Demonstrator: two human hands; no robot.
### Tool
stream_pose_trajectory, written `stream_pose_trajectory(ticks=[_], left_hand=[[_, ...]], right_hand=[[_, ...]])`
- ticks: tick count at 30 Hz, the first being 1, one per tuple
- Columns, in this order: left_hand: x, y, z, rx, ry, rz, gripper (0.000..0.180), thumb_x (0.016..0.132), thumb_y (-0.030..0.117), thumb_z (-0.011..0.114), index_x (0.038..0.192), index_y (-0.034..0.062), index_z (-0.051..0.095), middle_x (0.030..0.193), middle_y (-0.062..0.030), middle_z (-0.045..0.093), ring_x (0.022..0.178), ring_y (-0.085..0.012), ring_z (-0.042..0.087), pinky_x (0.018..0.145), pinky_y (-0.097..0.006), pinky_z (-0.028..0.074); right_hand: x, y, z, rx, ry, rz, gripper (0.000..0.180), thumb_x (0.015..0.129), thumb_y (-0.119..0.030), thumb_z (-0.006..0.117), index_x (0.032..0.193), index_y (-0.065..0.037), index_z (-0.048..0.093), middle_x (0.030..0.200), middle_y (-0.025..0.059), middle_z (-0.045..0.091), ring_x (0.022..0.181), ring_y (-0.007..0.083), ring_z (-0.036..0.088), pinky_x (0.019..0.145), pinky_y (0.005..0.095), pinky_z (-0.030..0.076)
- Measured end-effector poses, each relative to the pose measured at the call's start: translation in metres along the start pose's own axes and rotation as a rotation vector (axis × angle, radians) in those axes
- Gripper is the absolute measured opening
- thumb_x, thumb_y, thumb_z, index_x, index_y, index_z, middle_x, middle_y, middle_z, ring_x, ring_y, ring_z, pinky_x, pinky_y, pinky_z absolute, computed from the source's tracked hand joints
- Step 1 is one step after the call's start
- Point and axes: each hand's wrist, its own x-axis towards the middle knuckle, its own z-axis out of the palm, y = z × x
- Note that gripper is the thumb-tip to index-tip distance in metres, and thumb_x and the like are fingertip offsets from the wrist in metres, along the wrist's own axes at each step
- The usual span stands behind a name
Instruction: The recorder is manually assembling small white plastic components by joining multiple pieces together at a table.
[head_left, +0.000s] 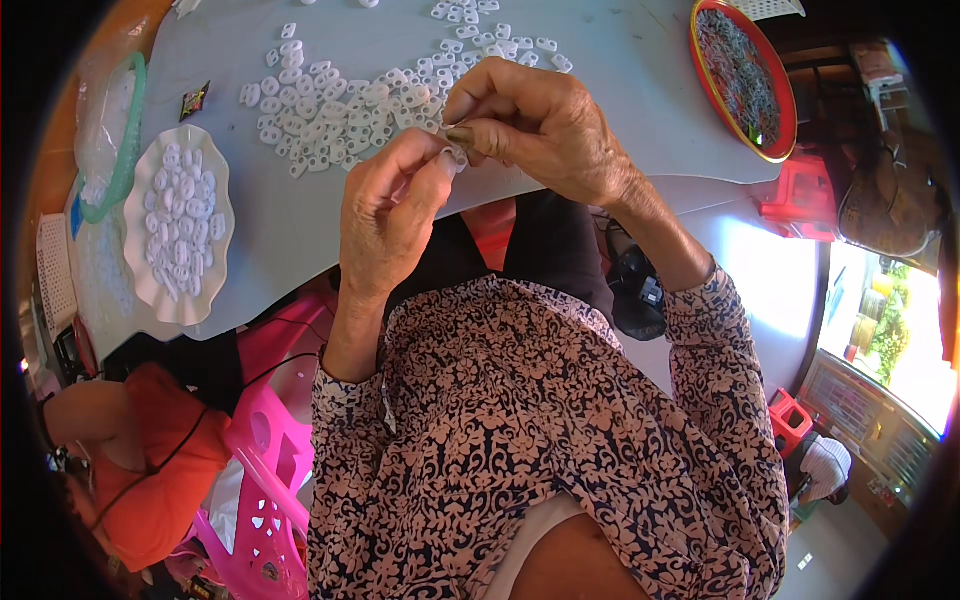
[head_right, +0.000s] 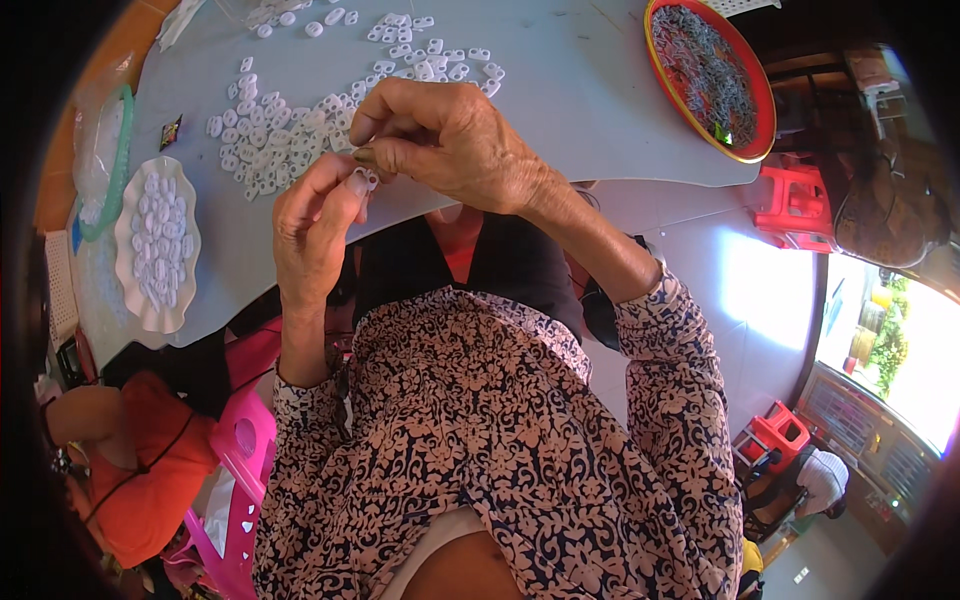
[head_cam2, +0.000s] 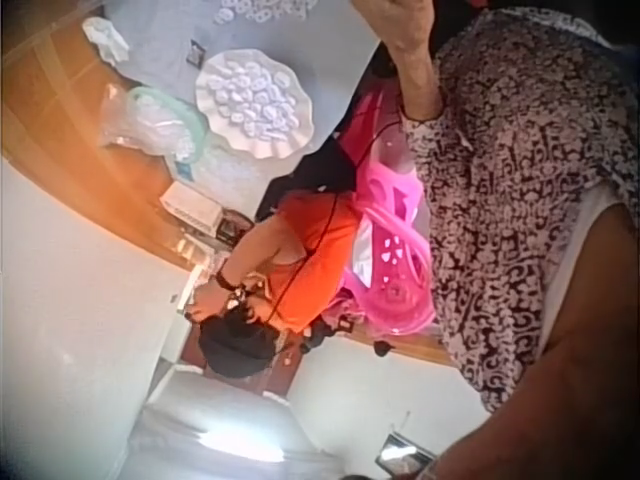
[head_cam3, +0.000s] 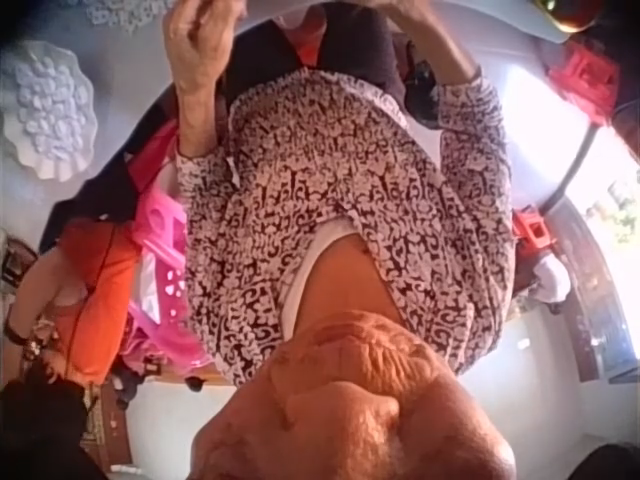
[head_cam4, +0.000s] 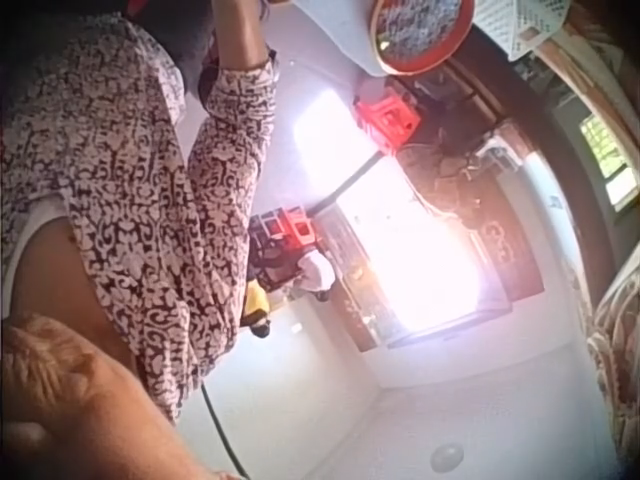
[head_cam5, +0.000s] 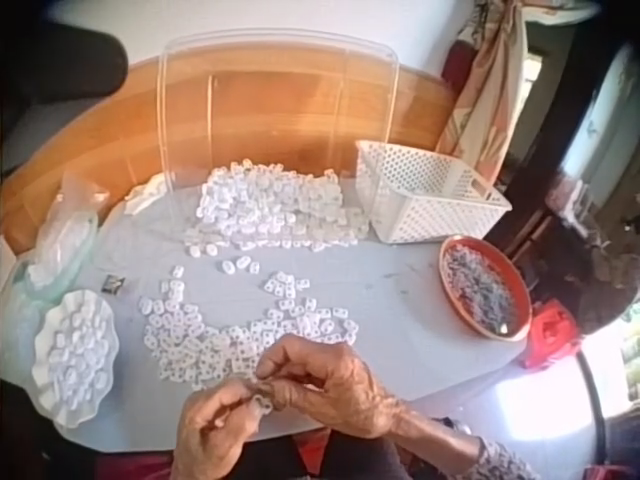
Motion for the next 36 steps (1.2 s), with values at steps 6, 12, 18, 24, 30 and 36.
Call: stream_pose_trajectory(ticks=[6,12,18,24,30,36], left_hand=[[0.000,-0.001,-0.001,0.008,-0.003,-0.016,0.012,0.086,0.010,0.054,0.080,-0.0003,0.055,0.064,0.0042,0.043,0.058,-0.0038,0.033,0.050,-0.021,0.028],[0.000,-0.002,-0.001,-0.014,0.000,-0.014,0.012,0.086,0.009,0.054,0.080,-0.0002,0.055,0.063,0.0042,0.043,0.058,-0.0037,0.033,0.050,-0.020,0.028],[0.000,0.000,-0.001,-0.024,0.014,0.003,0.012,0.088,0.009,0.054,0.080,-0.0003,0.055,0.064,0.0042,0.043,0.058,-0.0036,0.034,0.049,-0.020,0.028],[0.001,-0.002,0.000,-0.029,0.008,-0.017,0.013,0.088,0.010,0.054,0.080,-0.0003,0.055,0.065,0.0043,0.044,0.058,-0.0036,0.034,0.049,-0.020,0.028],[0.001,-0.003,-0.004,-0.027,-0.052,-0.032,0.013,0.087,0.011,0.055,0.079,0.0008,0.055,0.065,0.0043,0.045,0.057,-0.0036,0.035,0.049,-0.020,0.028],[0.000,-0.001,-0.004,-0.029,-0.049,-0.028,0.016,0.088,0.015,0.056,0.080,0.0003,0.057,0.065,0.0030,0.048,0.058,-0.0039,0.039,0.051,-0.020,0.032]], right_hand=[[0.001,-0.001,0.003,-0.022,0.064,-0.020,0.013,0.084,-0.003,0.062,0.096,0.000,0.058,0.074,0.0075,0.067,0.070,0.0122,0.065,0.065,0.0248,0.053],[0.001,-0.003,0.004,-0.100,0.066,-0.060,0.013,0.083,-0.004,0.062,0.094,-0.002,0.058,0.073,0.0072,0.067,0.069,0.0135,0.066,0.065,0.0256,0.053],[0.002,0.002,0.008,-0.171,0.119,-0.144,0.014,0.081,-0.003,0.062,0.095,-0.005,0.059,0.073,0.0058,0.067,0.070,0.0160,0.067,0.064,0.0269,0.053],[0.001,0.001,0.008,-0.268,0.101,-0.226,0.014,0.084,-0.004,0.064,0.098,-0.003,0.059,0.076,0.0052,0.067,0.073,0.0107,0.066,0.066,0.0237,0.053],[0.001,0.000,0.008,-0.233,0.104,-0.201,0.017,0.083,-0.001,0.063,0.099,-0.004,0.058,0.073,0.0050,0.067,0.071,0.0120,0.066,0.064,0.0248,0.053],[0.003,-0.002,0.011,-0.299,0.113,-0.258,0.017,0.083,-0.001,0.060,0.100,-0.005,0.058,0.072,0.0050,0.066,0.069,0.0128,0.066,0.063,0.0247,0.052]])
